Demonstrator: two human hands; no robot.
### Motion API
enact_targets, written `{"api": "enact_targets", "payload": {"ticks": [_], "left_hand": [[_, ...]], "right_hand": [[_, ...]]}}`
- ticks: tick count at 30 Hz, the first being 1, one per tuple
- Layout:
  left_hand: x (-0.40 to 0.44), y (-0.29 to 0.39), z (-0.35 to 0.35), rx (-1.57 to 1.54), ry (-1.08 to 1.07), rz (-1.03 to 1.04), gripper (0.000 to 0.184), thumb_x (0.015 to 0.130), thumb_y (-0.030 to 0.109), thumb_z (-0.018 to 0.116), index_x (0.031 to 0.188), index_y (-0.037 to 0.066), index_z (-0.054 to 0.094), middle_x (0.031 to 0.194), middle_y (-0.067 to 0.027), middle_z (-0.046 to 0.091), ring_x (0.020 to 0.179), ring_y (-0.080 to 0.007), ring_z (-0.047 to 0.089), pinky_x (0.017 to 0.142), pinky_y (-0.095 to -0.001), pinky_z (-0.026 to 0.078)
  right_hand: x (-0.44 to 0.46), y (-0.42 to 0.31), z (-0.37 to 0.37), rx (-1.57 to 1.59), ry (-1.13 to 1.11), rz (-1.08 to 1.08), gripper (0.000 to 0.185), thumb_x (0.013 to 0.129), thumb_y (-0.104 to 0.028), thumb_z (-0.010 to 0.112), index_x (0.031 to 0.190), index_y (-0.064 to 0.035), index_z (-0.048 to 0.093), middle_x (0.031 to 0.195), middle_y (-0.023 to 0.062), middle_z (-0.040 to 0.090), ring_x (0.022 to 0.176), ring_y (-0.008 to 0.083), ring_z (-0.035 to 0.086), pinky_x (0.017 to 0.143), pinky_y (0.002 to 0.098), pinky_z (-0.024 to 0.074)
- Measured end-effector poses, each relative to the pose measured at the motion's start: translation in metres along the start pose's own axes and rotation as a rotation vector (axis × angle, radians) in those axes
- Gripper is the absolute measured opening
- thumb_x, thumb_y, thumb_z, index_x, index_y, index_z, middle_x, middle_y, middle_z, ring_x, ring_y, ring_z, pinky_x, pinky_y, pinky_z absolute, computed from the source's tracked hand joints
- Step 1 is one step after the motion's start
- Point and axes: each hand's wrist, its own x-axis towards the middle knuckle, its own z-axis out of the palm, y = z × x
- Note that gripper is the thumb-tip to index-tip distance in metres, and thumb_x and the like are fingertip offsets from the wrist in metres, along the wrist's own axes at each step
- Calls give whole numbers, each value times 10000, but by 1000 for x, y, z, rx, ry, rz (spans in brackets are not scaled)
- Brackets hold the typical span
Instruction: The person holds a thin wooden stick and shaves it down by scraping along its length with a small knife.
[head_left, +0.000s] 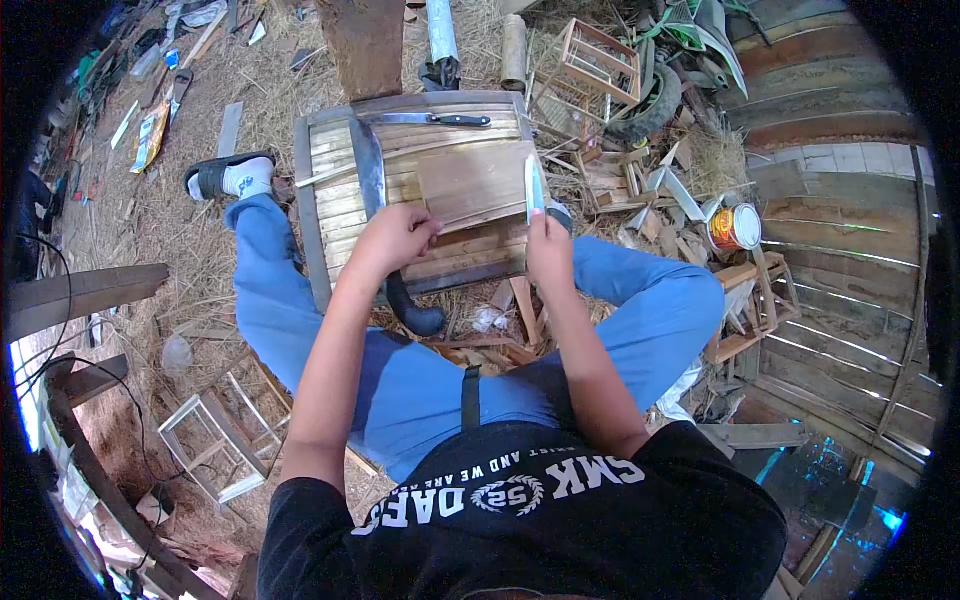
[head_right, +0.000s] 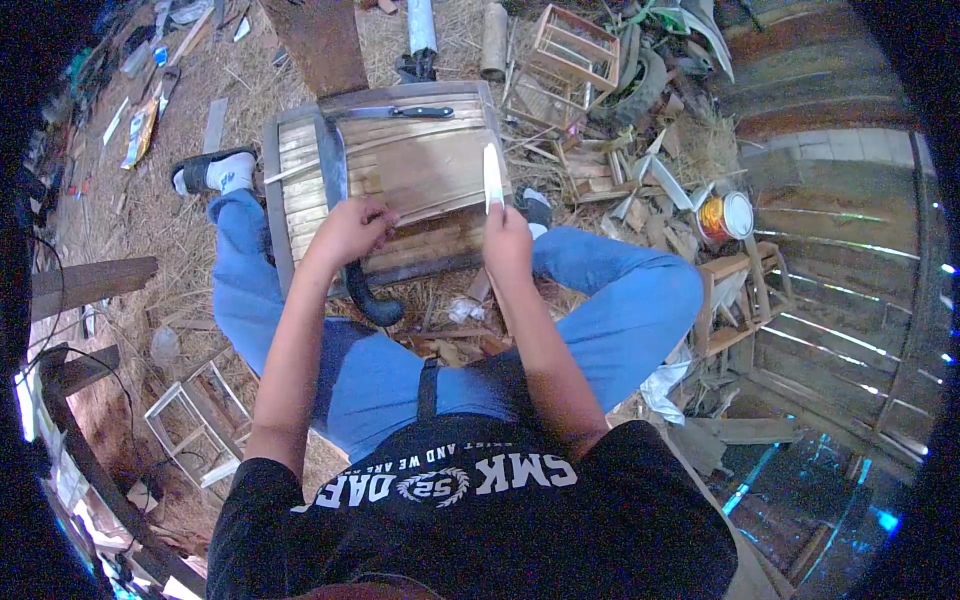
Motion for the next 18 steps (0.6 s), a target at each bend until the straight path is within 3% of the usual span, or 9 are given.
{"api": "enact_targets", "payload": {"ticks": [2, 4, 5, 6, 8, 10, 12, 14, 18], "left_hand": [[0, 0, 0, 30, -2, -1, 306, 966, 248, 649, 850, -28, 714, 639, -121, 669, 574, -216, 674, 590, -364, 531], [2, 1, 0, 61, 1, 1, 305, 964, 247, 649, 845, -26, 714, 641, -118, 670, 575, -215, 673, 592, -363, 530], [2, 1, 0, 74, -13, 13, 302, 962, 252, 648, 849, -20, 716, 639, -116, 670, 580, -219, 673, 597, -367, 529], [2, 0, -2, 89, -24, 26, 300, 960, 257, 648, 853, -15, 719, 637, -113, 670, 584, -222, 673, 602, -371, 529], [-2, 3, -2, 115, 6, 47, 299, 959, 261, 646, 857, -10, 719, 639, -114, 672, 589, -227, 675, 606, -378, 529], [-3, 2, 1, 131, 34, 64, 297, 959, 266, 644, 860, -5, 719, 640, -115, 675, 594, -232, 676, 611, -384, 530], [0, -3, 3, 107, 29, 36, 300, 962, 271, 638, 860, -1, 715, 645, -122, 679, 597, -246, 680, 612, -394, 530], [-1, -2, 1, 116, 23, 45, 310, 968, 278, 634, 875, -6, 716, 649, -127, 676, 589, -251, 663, 607, -395, 517], [1, -5, 2, 77, 15, 32, 323, 975, 289, 634, 884, -9, 717, 640, -127, 664, 583, -248, 648, 603, -395, 503]], "right_hand": [[-12, 2, 18, -101, 52, -90, 478, 1064, -372, 478, 871, 37, 632, 722, 249, 627, 678, 446, 617, 659, 509, 474], [-36, -5, 42, -166, -4, -329, 460, 1060, -363, 486, 890, 37, 636, 784, 269, 650, 772, 477, 646, 713, 524, 491], [-39, -12, 39, -203, -56, -262, 461, 1055, -371, 493, 885, 35, 629, 842, 282, 660, 871, 495, 649, 767, 535, 498], [-37, -12, 36, -198, -53, -262, 461, 1055, -371, 493, 885, 35, 629, 842, 282, 660, 871, 495, 649, 767, 535, 498], [-25, -5, 25, -102, -86, -285, 463, 1055, -374, 502, 867, 31, 623, 809, 267, 649, 824, 469, 654, 739, 518, 493], [-15, -11, 12, -100, -146, -171, 471, 1060, -379, 498, 861, 28, 625, 763, 243, 635, 760, 434, 650, 702, 503, 484], [-21, -18, 9, -27, -19, -90, 459, 1069, -364, 484, 877, 29, 622, 730, 223, 619, 715, 398, 636, 670, 485, 470], [-49, -21, 33, -174, -1, -271, 415, 1065, -352, 480, 946, 12, 641, 852, 262, 676, 859, 467, 662, 763, 535, 501], [-41, -14, 38, -233, -135, -323, 421, 1059, -363, 486, 952, 9, 652, 898, 284, 673, 908, 483, 656, 800, 551, 502]]}}
